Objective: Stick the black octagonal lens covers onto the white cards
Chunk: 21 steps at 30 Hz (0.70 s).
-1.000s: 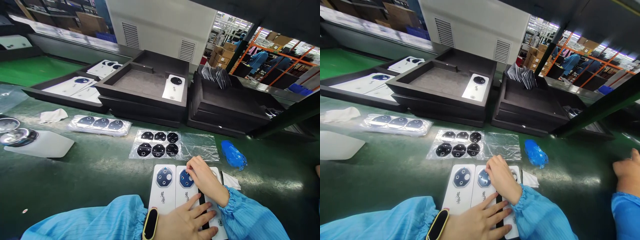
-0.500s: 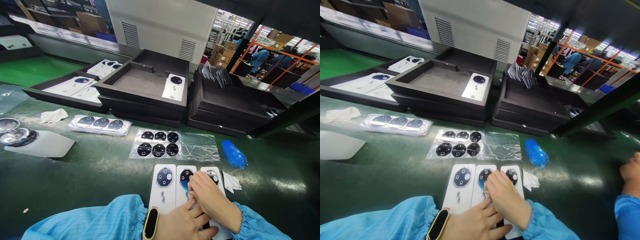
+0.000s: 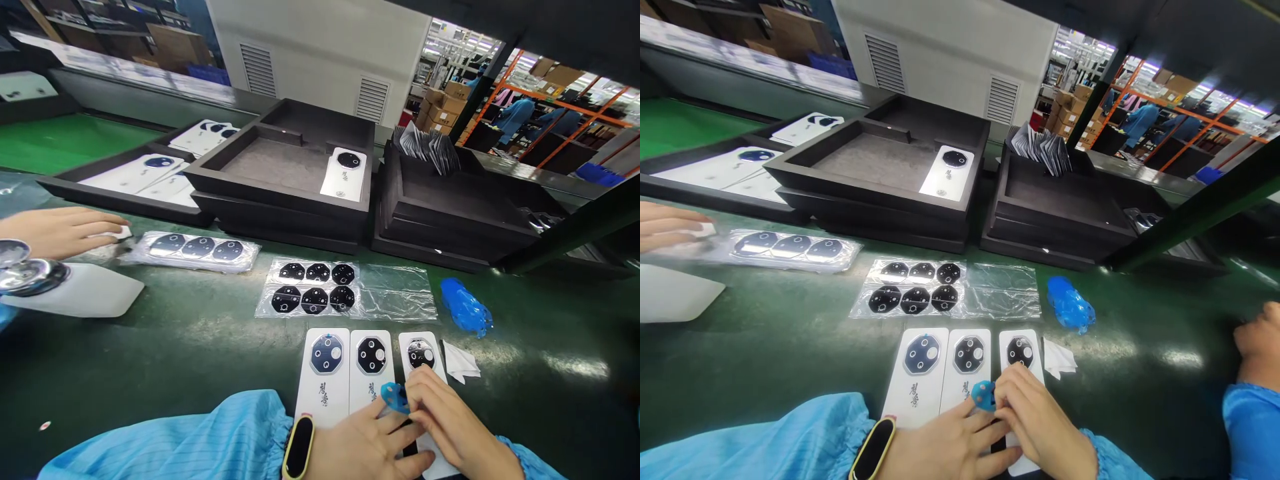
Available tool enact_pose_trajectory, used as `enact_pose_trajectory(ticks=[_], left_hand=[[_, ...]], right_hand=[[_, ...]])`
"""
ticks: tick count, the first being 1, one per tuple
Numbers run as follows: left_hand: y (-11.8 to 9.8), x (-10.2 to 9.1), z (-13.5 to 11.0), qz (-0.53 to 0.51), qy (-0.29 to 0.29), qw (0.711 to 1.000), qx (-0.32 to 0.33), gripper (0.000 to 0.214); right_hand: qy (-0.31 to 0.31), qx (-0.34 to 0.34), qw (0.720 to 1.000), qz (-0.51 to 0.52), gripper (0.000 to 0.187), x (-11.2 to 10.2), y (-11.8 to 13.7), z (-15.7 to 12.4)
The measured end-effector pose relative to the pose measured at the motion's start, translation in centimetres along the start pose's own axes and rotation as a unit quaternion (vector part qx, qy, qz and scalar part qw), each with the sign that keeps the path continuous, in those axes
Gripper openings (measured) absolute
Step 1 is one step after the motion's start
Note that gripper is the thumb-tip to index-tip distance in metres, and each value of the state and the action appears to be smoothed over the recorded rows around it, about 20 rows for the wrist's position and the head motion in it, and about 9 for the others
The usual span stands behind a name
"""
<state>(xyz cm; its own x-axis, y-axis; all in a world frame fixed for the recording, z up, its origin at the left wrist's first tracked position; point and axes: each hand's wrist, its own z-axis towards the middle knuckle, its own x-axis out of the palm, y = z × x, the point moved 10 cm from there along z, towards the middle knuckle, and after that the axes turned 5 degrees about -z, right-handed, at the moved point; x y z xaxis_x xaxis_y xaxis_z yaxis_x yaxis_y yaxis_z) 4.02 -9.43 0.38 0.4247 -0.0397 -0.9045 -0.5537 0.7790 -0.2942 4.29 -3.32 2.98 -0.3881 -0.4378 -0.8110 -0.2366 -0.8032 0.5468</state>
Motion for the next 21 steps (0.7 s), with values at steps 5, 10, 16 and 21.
enact_pose_trajectory(ticks=[5,10,16,21], left_hand=[[-0.2,0.3,-0.2,0.050,0.020,0.998,0.028,0.032],[-0.3,0.4,0.0,0.039,0.043,0.997,0.042,0.036],[-0.3,0.4,-0.1,0.035,0.031,0.998,0.040,0.035],[-0.2,0.4,-0.2,0.048,0.018,0.998,0.032,0.032]], right_hand=[[-0.133,0.190,0.972,-0.029,0.029,-4.8,-6.6,-1.0],[-0.213,0.302,0.921,-0.128,0.026,-10.8,-13.0,-1.4],[-0.228,0.303,0.900,-0.216,0.019,-12.5,-15.7,-0.2],[-0.240,0.264,0.891,-0.279,0.020,-12.5,-14.1,0.3]])
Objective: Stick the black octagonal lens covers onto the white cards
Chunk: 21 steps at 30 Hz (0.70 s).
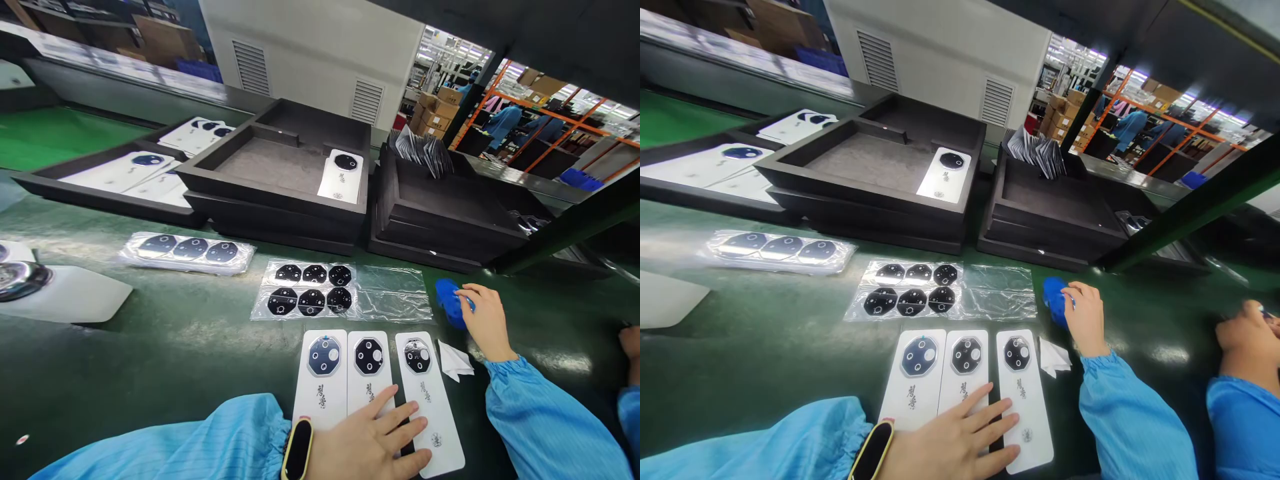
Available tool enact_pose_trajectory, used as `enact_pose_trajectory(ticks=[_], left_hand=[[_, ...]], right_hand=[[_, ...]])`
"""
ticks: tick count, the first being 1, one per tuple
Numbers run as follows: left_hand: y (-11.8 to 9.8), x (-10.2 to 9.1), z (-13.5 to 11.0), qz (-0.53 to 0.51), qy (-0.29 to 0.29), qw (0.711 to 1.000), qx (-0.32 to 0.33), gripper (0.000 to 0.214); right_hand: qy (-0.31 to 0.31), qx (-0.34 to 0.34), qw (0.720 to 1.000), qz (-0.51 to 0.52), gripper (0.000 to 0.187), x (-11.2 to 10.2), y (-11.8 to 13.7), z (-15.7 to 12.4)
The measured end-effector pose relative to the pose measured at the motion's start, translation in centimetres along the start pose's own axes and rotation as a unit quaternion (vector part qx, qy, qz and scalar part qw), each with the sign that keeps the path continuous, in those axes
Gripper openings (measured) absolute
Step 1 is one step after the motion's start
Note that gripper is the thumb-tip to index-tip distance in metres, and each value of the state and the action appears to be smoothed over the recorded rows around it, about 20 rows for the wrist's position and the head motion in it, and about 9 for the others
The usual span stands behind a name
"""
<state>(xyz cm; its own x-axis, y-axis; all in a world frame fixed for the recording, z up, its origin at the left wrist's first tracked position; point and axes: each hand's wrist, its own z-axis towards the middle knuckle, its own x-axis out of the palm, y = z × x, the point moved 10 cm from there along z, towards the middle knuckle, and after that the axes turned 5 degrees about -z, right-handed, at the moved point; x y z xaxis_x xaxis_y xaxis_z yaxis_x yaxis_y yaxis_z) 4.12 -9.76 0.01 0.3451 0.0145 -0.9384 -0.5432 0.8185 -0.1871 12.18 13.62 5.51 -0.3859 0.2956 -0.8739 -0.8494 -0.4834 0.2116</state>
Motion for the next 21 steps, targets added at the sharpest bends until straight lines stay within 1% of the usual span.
enact_pose_trajectory(ticks=[2,4,6,7,8,9,10,11,13,14,16,18,21], left_hand=[[0.0,-0.2,-0.1,0.004,-0.006,1.000,-0.002,0.031],[-0.1,-0.4,-0.2,0.005,-0.012,1.000,-0.003,0.032],[-0.1,-0.5,-0.3,0.003,-0.017,1.000,-0.006,0.032],[0.0,-0.7,-0.3,0.002,-0.020,1.000,-0.008,0.032],[0.0,-0.8,-0.2,-0.001,-0.024,1.000,-0.011,0.031],[0.1,-0.9,-0.2,-0.007,-0.028,0.999,-0.016,0.030],[0.2,-1.0,-0.1,-0.015,-0.031,0.999,-0.020,0.028],[0.3,-1.0,-0.1,-0.025,-0.034,0.999,-0.026,0.026],[0.4,-0.9,0.0,-0.047,-0.036,0.998,-0.033,0.021],[0.4,-0.7,0.0,-0.056,-0.034,0.997,-0.031,0.020],[0.4,-0.3,-0.1,-0.068,-0.031,0.997,-0.026,0.020],[0.4,-0.2,-0.3,-0.073,-0.035,0.996,-0.025,0.023],[0.6,-0.7,-0.4,-0.068,-0.048,0.996,-0.028,0.024]], right_hand=[[-0.013,-0.025,1.000,-0.002,0.022,-0.8,1.5,0.0],[-0.017,-0.057,0.998,0.007,0.023,-1.2,4.2,0.0],[0.002,-0.102,0.994,0.026,0.020,-1.0,8.2,-0.4],[0.025,-0.129,0.991,0.037,0.019,-0.5,10.7,-0.7],[0.080,-0.174,0.980,0.053,0.019,0.8,13.6,-1.4],[0.163,-0.210,0.962,0.062,0.020,2.6,16.4,-2.4],[0.250,-0.239,0.936,0.059,0.019,4.5,18.9,-3.7],[0.288,-0.261,0.919,0.063,0.015,5.5,21.1,-4.6],[0.332,-0.289,0.896,0.059,0.009,7.2,24.4,-6.0],[0.343,-0.296,0.890,0.052,0.009,7.8,25.4,-6.4],[0.359,-0.304,0.882,0.030,0.014,8.8,26.4,-6.9],[0.368,-0.303,0.879,0.005,0.017,9.4,26.3,-6.8],[0.380,-0.296,0.876,-0.027,0.018,9.7,25.5,-6.5]])
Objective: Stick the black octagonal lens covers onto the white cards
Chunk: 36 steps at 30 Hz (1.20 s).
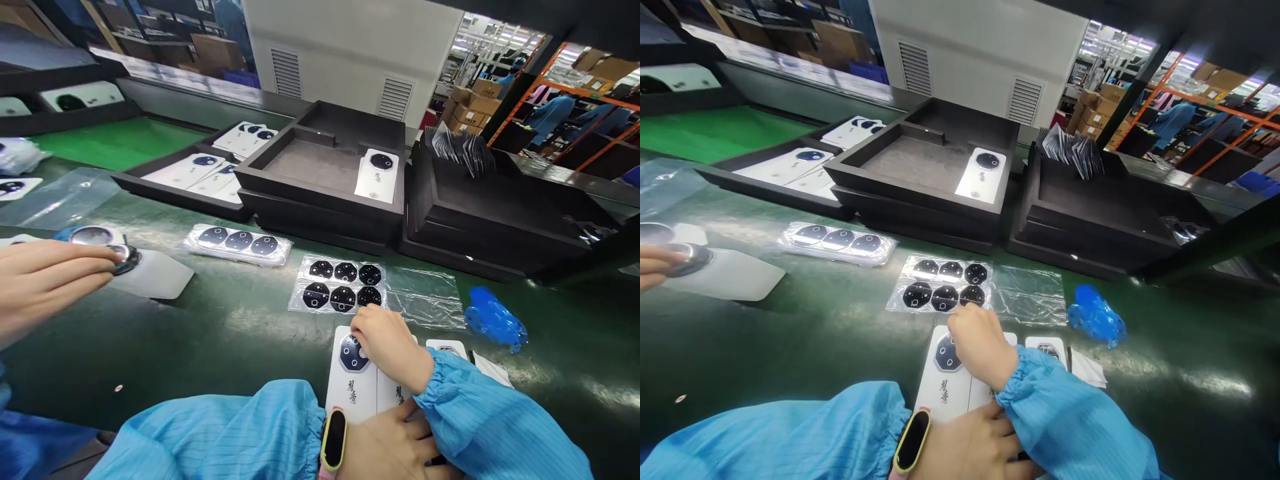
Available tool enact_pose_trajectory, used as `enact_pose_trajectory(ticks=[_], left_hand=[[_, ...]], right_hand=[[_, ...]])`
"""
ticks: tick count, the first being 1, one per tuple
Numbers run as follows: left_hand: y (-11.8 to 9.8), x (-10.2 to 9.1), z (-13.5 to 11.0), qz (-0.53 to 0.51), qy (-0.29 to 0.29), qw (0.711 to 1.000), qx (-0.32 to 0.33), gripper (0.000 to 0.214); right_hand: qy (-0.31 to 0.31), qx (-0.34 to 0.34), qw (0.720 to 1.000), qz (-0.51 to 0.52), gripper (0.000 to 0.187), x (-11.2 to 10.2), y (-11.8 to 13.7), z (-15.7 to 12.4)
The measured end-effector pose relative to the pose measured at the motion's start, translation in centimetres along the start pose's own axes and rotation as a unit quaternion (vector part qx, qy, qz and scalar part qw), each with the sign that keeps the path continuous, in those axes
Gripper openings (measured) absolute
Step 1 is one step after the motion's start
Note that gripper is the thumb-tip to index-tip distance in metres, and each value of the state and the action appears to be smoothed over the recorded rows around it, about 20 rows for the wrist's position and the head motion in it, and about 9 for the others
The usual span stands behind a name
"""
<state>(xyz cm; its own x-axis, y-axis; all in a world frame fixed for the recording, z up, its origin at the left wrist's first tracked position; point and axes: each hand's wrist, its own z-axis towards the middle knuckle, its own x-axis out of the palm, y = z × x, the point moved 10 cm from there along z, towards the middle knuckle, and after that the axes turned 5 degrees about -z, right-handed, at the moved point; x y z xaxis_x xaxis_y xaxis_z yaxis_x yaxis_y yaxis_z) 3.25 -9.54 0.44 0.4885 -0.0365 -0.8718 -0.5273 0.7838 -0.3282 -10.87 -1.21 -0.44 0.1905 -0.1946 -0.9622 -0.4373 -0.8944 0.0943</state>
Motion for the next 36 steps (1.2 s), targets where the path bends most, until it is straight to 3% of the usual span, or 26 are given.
enact_pose_trajectory(ticks=[5,16,23,36], left_hand=[[-0.2,-0.5,0.0,0.000,-0.008,1.000,0.006,0.025],[-0.2,-0.9,0.2,0.011,0.001,1.000,0.007,0.025],[-0.3,-0.3,0.0,0.007,0.004,1.000,0.013,0.025],[-0.1,0.2,0.1,-0.011,0.013,1.000,0.008,0.016]], right_hand=[[0.023,0.027,0.999,-0.017,0.021,0.1,-0.4,-0.2],[0.009,0.042,0.999,0.002,0.019,-0.5,-0.9,-0.3],[-0.027,0.027,0.999,-0.003,0.010,-0.2,-0.5,-0.5],[-0.164,-0.049,0.980,-0.105,0.024,0.6,1.8,-1.9]])
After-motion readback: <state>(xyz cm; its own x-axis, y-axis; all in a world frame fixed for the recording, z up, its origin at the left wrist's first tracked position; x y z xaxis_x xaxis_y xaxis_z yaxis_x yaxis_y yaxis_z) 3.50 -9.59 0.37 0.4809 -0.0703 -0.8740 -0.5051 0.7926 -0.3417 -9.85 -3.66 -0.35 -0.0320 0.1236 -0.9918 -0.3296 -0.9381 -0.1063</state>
